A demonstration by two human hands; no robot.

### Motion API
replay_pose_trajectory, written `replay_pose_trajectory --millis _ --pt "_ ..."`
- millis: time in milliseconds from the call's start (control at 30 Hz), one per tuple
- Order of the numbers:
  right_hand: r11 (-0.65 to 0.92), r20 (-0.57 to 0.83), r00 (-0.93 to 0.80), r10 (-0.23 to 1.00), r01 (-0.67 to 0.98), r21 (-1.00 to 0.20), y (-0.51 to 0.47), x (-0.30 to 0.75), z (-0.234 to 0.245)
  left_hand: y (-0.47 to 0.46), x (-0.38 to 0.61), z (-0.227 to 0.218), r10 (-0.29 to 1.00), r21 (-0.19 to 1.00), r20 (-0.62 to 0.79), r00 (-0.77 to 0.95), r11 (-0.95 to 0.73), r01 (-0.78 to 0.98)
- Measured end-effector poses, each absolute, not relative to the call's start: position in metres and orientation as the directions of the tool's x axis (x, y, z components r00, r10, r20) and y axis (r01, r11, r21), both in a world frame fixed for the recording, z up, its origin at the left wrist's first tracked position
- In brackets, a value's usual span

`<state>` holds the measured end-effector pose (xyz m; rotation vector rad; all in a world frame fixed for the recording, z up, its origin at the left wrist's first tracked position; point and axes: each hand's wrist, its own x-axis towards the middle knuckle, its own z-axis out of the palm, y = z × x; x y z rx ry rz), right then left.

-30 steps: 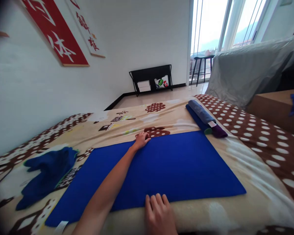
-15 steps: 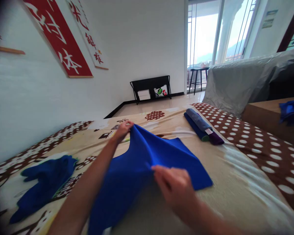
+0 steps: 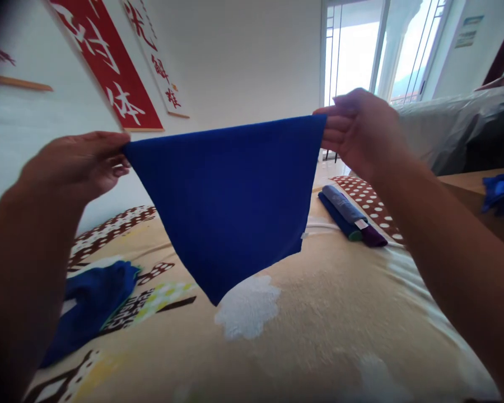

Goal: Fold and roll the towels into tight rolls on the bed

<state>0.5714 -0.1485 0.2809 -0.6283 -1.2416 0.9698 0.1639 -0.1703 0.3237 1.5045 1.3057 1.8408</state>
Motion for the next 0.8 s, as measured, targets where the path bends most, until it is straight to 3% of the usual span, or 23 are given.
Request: replay_pose_trajectory --millis 133,333,600,700,767,800 --pt "0.504 0.518 0.002 0.855 -0.240 -0.830 -0.116 0.565 0.268 -0.159 0.155 0.313 0.784 0.865 0.501 -0.367 -0.445 0.231" --pt "0.361 0.357 0.058 0.932 -0.204 -0.910 -0.054 0.537 0.233 -0.104 0.150 0.270 0.774 0.920 0.388 -0.500 -0.290 0.265" --pt "0.585 0.581 0.069 0.811 -0.086 -0.807 -0.054 0.553 0.259 -0.120 0.159 0.295 0.652 0.810 0.585 -0.483 -0.502 0.303" --pt "0.625 0.623 0.069 0.779 -0.004 -0.781 -0.092 0.568 0.222 -0.172 0.168 0.254 0.562 0.710 0.702 -0.438 -0.503 0.493" --pt "0.578 0.585 0.063 0.809 0.104 -0.810 -0.128 0.577 0.170 -0.214 0.172 0.198 0.594 0.691 0.698 -0.401 -0.410 0.595" --pt "0.528 0.543 0.053 0.838 0.170 -0.832 -0.148 0.582 0.138 -0.235 0.173 0.163 0.650 0.738 0.640 -0.411 -0.368 0.566"
